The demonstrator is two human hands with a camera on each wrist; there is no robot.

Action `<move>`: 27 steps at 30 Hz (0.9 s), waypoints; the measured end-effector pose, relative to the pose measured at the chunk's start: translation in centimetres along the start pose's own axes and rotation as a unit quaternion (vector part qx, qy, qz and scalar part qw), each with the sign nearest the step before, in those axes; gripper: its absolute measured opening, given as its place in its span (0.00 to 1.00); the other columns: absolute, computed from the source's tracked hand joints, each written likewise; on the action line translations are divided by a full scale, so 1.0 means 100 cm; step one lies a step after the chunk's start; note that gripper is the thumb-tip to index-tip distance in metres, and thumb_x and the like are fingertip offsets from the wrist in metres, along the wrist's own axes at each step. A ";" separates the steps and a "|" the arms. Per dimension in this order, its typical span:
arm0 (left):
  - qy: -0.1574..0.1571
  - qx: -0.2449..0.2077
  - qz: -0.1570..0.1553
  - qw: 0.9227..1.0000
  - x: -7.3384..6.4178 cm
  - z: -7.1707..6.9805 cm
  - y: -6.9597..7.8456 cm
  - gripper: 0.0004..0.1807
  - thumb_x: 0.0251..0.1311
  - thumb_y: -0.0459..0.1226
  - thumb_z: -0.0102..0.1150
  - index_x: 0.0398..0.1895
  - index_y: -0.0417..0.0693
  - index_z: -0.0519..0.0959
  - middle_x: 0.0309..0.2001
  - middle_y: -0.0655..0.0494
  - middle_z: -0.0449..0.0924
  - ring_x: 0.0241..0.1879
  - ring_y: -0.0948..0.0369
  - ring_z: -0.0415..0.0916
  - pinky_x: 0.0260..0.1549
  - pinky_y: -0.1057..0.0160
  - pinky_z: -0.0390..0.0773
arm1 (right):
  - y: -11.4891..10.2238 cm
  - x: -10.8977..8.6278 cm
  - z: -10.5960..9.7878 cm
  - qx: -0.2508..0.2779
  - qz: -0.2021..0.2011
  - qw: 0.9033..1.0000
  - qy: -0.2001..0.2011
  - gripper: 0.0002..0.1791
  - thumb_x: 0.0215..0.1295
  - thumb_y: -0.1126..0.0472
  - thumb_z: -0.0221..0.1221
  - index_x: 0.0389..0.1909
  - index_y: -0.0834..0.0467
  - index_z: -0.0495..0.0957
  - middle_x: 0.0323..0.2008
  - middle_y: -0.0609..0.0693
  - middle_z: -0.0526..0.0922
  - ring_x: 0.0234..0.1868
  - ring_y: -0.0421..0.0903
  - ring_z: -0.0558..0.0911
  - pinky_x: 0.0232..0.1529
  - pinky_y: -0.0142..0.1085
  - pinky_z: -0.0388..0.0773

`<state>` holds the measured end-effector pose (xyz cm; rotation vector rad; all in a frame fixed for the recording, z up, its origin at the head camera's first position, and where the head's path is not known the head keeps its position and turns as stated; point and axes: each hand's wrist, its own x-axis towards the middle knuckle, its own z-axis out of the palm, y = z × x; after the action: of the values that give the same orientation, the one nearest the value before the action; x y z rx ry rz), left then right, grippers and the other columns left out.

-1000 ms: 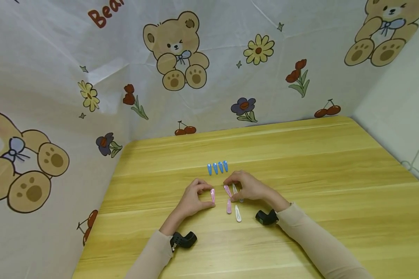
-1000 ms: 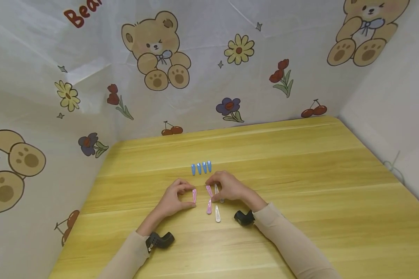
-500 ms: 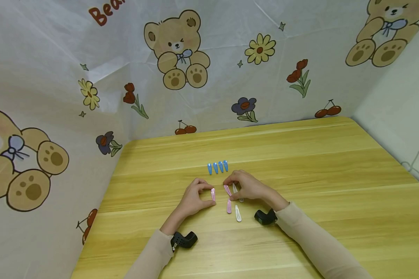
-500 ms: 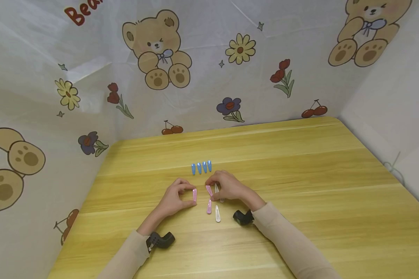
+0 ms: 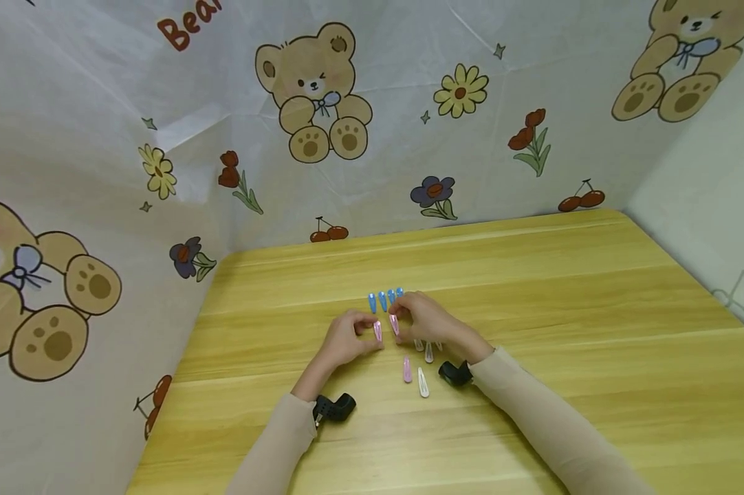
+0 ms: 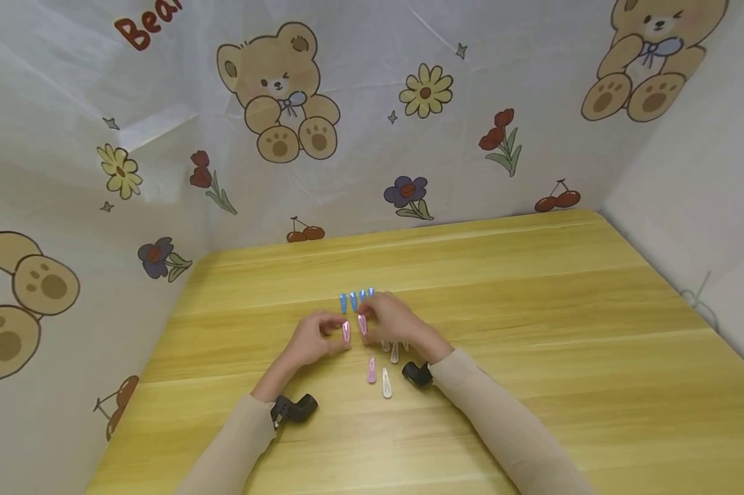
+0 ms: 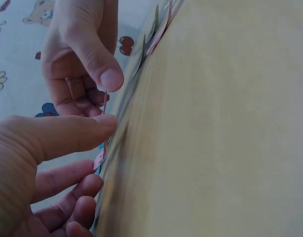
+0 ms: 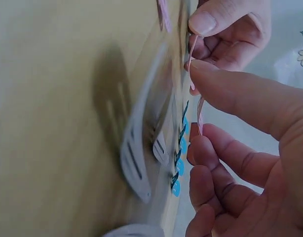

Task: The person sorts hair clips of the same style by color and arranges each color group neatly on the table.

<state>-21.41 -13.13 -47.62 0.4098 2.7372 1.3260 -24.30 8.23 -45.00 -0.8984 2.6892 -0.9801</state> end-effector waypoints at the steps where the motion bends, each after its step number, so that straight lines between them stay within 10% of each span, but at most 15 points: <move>1: 0.001 0.005 -0.003 1.000 0.002 -0.001 0.000 0.24 0.43 0.38 0.78 0.46 0.43 0.85 0.40 0.52 0.80 0.35 0.60 0.70 0.35 0.64 0.71 | -0.001 0.003 0.000 0.000 0.005 1.000 -0.001 0.25 0.45 0.62 0.76 0.46 0.61 0.80 0.40 0.50 0.83 0.45 0.48 0.78 0.52 0.45 0.72; 27: 0.018 0.021 -0.027 0.999 0.007 0.001 -0.008 0.22 0.44 0.41 0.77 0.46 0.47 0.85 0.34 0.58 0.78 0.30 0.63 0.67 0.30 0.67 0.67 | -0.010 0.008 0.000 -0.010 0.031 0.999 -0.019 0.27 0.45 0.59 0.77 0.47 0.62 0.80 0.41 0.52 0.82 0.45 0.48 0.78 0.50 0.43 0.75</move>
<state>-22.25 -13.35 -48.29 0.3167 2.7881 1.2778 -24.44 7.17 -44.38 -0.8229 2.6821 -0.9167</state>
